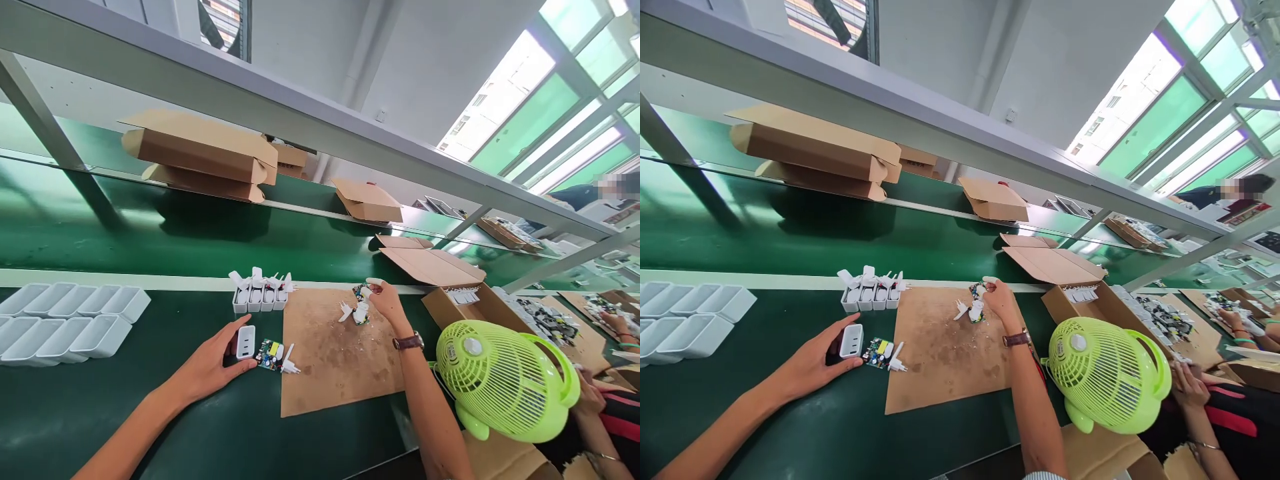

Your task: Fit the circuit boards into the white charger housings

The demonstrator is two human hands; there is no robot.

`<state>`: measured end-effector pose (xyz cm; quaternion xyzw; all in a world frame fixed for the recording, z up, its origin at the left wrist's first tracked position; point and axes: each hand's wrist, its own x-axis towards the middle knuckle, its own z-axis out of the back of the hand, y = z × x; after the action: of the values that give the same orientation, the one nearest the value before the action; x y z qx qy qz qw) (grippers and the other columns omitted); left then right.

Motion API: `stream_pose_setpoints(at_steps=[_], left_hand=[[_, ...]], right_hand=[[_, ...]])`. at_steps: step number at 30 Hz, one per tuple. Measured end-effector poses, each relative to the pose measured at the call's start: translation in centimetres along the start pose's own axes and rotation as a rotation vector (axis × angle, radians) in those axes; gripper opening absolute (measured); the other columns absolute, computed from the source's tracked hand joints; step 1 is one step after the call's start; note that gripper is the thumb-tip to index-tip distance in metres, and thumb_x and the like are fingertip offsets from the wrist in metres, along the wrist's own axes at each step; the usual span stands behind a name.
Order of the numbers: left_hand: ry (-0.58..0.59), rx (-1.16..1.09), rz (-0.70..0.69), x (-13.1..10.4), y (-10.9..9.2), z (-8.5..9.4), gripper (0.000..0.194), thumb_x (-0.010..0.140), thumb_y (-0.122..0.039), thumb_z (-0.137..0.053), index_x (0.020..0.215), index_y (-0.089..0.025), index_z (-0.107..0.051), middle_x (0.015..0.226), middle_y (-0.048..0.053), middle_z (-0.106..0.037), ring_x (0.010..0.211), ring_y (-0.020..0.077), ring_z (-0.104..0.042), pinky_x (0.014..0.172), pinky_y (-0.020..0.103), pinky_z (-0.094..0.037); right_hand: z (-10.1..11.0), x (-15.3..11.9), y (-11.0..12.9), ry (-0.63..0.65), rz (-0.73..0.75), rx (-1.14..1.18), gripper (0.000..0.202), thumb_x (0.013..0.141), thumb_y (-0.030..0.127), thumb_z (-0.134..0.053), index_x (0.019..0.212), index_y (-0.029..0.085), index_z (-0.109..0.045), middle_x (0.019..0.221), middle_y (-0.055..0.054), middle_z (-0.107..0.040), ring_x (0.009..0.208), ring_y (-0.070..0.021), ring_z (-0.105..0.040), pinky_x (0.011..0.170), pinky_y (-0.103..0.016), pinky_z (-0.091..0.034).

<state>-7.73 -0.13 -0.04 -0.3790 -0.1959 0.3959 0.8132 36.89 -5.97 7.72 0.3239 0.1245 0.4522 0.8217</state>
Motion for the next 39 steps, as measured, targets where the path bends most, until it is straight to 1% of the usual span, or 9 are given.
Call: stream_pose_setpoints(at_steps=[3, 9, 13, 16, 20, 24, 30, 35, 39], left_hand=[[0.006, -0.002, 0.007, 0.0, -0.2, 0.0, 0.077, 0.088, -0.058, -0.067, 0.154, -0.024, -0.048, 0.111, 0.007, -0.074, 0.077, 0.0219, -0.068, 0.069, 0.031, -0.058], [0.051, -0.038, 0.047, -0.1, -0.2, 0.1, 0.079, 0.089, -0.058, -0.065, 0.156, -0.023, -0.043, 0.129, 0.011, -0.069, 0.092, 0.0250, -0.070, 0.078, 0.034, -0.059], [0.048, -0.056, 0.051, 0.0, -0.4, 0.2, 0.080, 0.087, -0.058, -0.068, 0.155, -0.022, -0.044, 0.128, 0.011, -0.070, 0.092, 0.0258, -0.071, 0.078, 0.036, -0.060], [0.038, -0.076, 0.053, 0.0, -0.8, 0.4, 0.081, 0.084, -0.055, -0.072, 0.153, -0.021, -0.047, 0.126, 0.011, -0.071, 0.088, 0.0252, -0.071, 0.079, 0.037, -0.061], [0.034, -0.112, 0.033, -0.1, -1.3, 0.6, 0.080, 0.081, -0.050, -0.076, 0.150, -0.021, -0.048, 0.128, 0.012, -0.070, 0.091, 0.0248, -0.072, 0.084, 0.039, -0.061], [0.029, -0.113, 0.033, -0.3, -1.4, 0.6, 0.081, 0.081, -0.047, -0.078, 0.151, -0.019, -0.046, 0.129, 0.013, -0.069, 0.092, 0.0244, -0.070, 0.085, 0.039, -0.061], [0.029, -0.137, 0.048, -0.5, -1.5, 0.5, 0.083, 0.080, -0.043, -0.081, 0.152, -0.021, -0.045, 0.129, 0.012, -0.068, 0.090, 0.0229, -0.069, 0.086, 0.040, -0.061], [0.026, -0.123, 0.028, -0.6, -1.2, 0.4, 0.081, 0.082, -0.040, -0.081, 0.152, -0.024, -0.044, 0.125, 0.010, -0.067, 0.087, 0.0206, -0.066, 0.083, 0.038, -0.061], [0.007, -0.118, -0.019, -0.7, -1.3, 0.5, 0.082, 0.082, -0.041, -0.083, 0.151, -0.026, -0.043, 0.124, 0.009, -0.064, 0.087, 0.0200, -0.064, 0.081, 0.038, -0.062]], right_hand=[[1.5, -0.9, -0.7, 0.005, -0.022, 0.078, 0.032, 0.078, 0.027, -0.062, 0.105, 0.015, -0.073, 0.096, -0.011, -0.079, 0.082, -0.0230, -0.074, 0.073, -0.036, -0.061], [1.8, -2.6, -0.8, 0.058, -0.039, 0.086, 0.010, 0.071, 0.026, -0.072, 0.072, 0.016, -0.072, 0.078, -0.010, -0.078, 0.073, -0.0272, -0.074, 0.063, -0.036, -0.060], [1.2, -4.0, 1.2, 0.013, 0.007, 0.080, 0.022, 0.082, 0.033, -0.066, 0.093, 0.017, -0.077, 0.098, -0.012, -0.080, 0.090, -0.0291, -0.075, 0.081, -0.042, -0.061], [-0.3, -6.4, 3.9, 0.134, 0.171, 0.106, 0.030, 0.092, 0.038, -0.062, 0.113, 0.023, -0.075, 0.108, -0.009, -0.079, 0.092, -0.0254, -0.076, 0.085, -0.041, -0.061], [-4.6, -10.7, 7.6, 0.453, 0.627, 0.038, 0.038, 0.096, 0.040, -0.066, 0.133, 0.029, -0.065, 0.123, -0.007, -0.074, 0.107, -0.0249, -0.072, 0.095, -0.043, -0.060], [-9.2, -13.5, 9.8, 0.510, 0.902, -0.188, 0.052, 0.090, 0.038, -0.077, 0.136, 0.020, -0.059, 0.125, -0.015, -0.069, 0.113, -0.0326, -0.066, 0.095, -0.051, -0.059], [-11.4, -13.9, 9.7, 0.491, 0.953, -0.344, 0.032, 0.083, 0.016, -0.076, 0.113, 0.016, -0.065, 0.111, -0.015, -0.068, 0.101, -0.0335, -0.063, 0.086, -0.052, -0.059], [-11.7, -13.6, 8.5, 0.411, 0.969, -0.149, 0.049, 0.086, 0.008, -0.065, 0.133, 0.013, -0.054, 0.130, -0.019, -0.064, 0.124, -0.0359, -0.056, 0.099, -0.055, -0.056], [-12.3, -13.6, 8.0, 0.383, 0.954, -0.051, 0.057, 0.086, 0.006, -0.062, 0.140, 0.015, -0.048, 0.124, -0.018, -0.066, 0.118, -0.0349, -0.059, 0.094, -0.055, -0.059]])
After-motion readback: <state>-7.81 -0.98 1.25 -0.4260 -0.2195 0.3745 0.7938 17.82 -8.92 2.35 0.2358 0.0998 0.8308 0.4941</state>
